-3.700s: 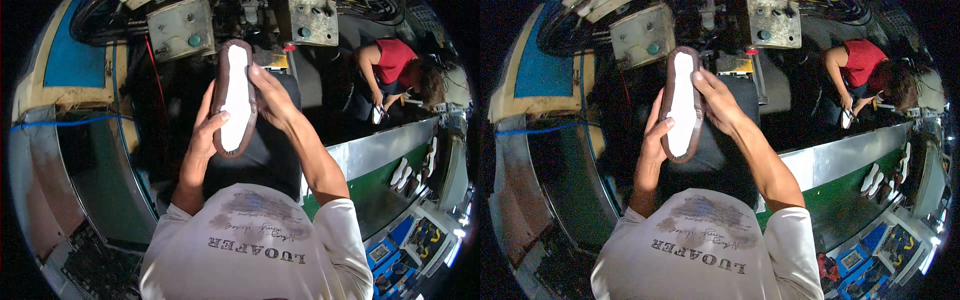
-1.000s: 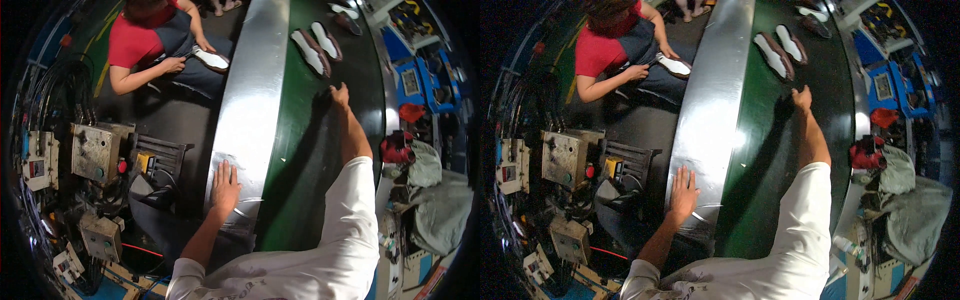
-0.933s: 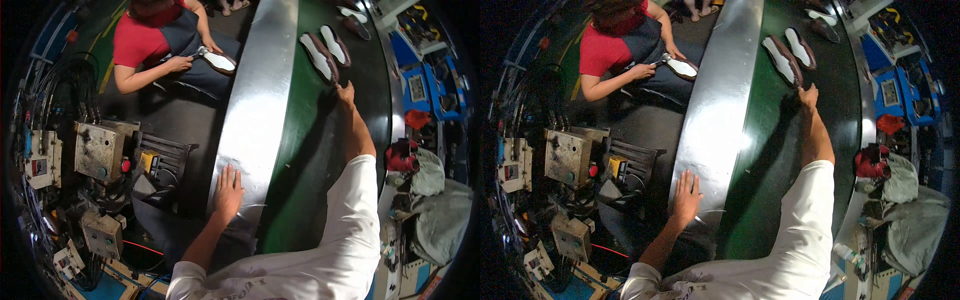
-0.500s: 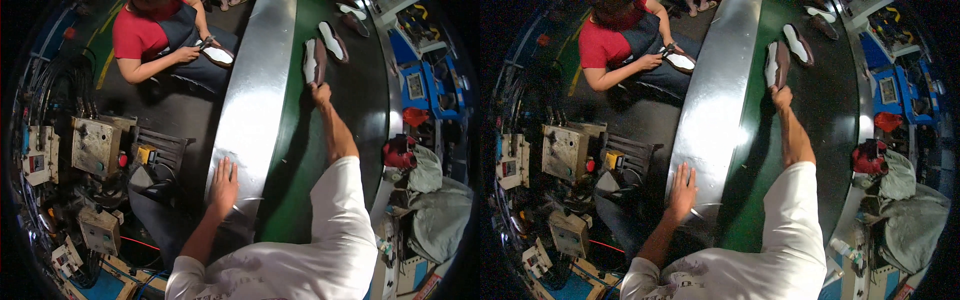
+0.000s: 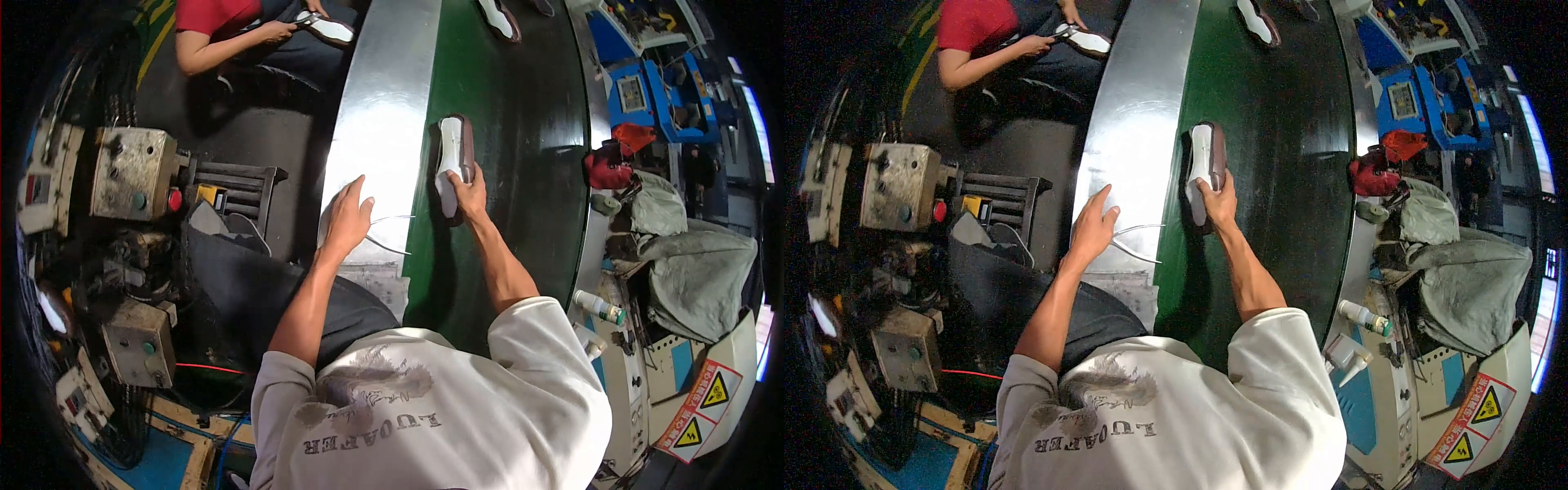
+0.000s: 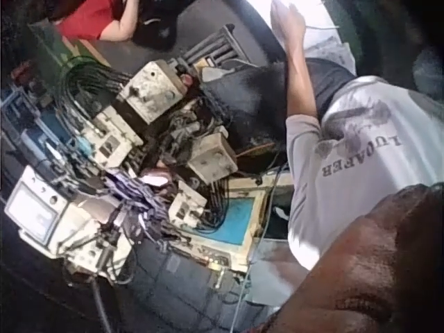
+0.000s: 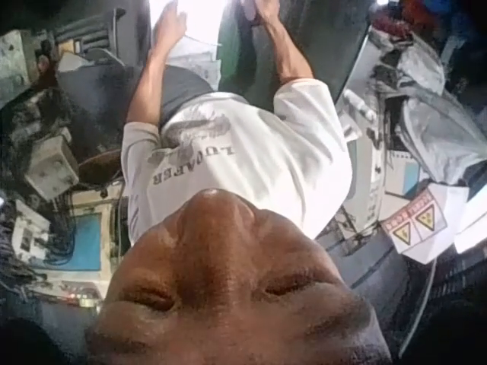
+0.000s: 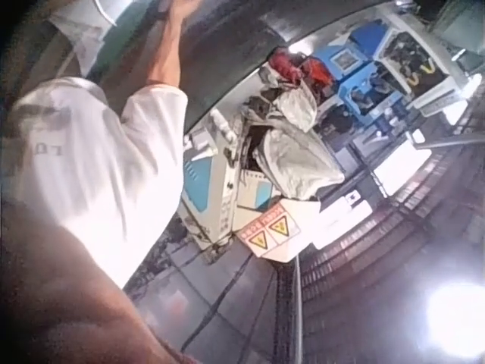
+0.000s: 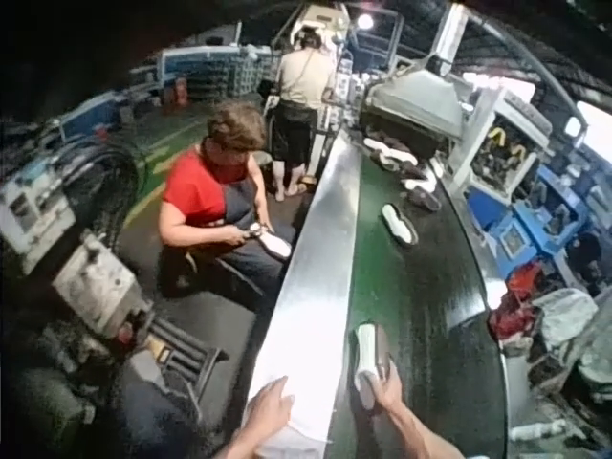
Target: Assembling shoe components and operating a lasting machine on a production line.
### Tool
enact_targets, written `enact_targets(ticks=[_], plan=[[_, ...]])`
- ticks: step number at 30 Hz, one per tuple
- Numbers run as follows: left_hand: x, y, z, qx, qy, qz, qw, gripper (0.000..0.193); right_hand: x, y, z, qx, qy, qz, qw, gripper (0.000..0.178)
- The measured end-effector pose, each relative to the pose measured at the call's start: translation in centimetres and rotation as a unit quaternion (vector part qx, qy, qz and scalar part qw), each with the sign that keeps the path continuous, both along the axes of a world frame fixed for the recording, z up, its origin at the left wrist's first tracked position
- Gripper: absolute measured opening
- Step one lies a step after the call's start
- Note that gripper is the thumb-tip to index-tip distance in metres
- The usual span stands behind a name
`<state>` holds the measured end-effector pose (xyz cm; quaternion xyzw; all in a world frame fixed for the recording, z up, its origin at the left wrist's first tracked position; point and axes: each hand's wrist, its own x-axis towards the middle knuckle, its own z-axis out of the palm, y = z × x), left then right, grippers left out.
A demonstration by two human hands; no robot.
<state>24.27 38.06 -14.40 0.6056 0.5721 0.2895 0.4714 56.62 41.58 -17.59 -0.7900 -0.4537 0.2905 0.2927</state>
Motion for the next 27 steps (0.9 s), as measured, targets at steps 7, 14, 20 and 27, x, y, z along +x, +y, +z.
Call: enact_targets(ticks=[7,14,20,27], plan=[[-3.3,-3.6,6.9,-0.100,-0.301,0.154,0.936,0.091,-17.4,-5.9,8.3,-0.024,0.492,0.098,0.865,0.062],[-15.8,-11.7,9.1,0.062,-0.324,0.345,0.879,0.061,-32.2,-7.1,14.2,-0.043,0.329,0.360,0.872,0.047],[-16.8,-21.0,10.1,0.074,-0.483,0.414,0.768,0.060,-34.7,-8.8,15.8,-0.056,0.214,0.567,0.793,0.050],[-22.8,-22.5,10.2,0.143,-0.147,0.546,0.813,0.054,-34.0,-14.7,14.5,-0.117,0.197,0.612,0.757,0.048]])
